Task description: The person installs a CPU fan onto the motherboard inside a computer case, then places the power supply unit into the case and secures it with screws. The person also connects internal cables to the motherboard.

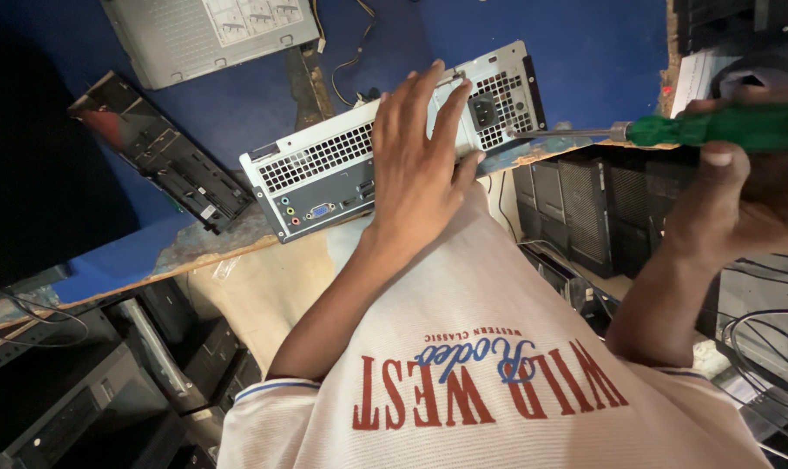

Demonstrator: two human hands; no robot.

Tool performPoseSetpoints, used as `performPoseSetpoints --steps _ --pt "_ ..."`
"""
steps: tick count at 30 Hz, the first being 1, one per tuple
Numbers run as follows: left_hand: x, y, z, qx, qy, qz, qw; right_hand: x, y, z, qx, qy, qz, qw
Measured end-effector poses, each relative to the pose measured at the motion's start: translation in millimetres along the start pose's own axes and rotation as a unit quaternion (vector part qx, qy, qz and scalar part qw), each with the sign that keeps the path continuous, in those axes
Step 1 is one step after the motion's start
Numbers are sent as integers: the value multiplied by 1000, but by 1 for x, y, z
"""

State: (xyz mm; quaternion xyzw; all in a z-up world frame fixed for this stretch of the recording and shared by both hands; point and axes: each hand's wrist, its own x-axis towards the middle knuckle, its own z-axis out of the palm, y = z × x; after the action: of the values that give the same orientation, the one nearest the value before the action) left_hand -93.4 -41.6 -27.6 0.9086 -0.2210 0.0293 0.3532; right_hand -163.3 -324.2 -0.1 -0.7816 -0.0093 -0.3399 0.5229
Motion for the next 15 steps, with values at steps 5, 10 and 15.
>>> performPoseSetpoints --steps 5,10,15 --pt "1 1 -1 1 3 1 1000 2 1 0 -11 -36 -10 999" --pt "0 1 0 2 0 6 1000 17 -14 0 -17 -133 -64 989" --pt "1 0 2 3 4 7 1000 40 -24 6 4 -208 -121 971"
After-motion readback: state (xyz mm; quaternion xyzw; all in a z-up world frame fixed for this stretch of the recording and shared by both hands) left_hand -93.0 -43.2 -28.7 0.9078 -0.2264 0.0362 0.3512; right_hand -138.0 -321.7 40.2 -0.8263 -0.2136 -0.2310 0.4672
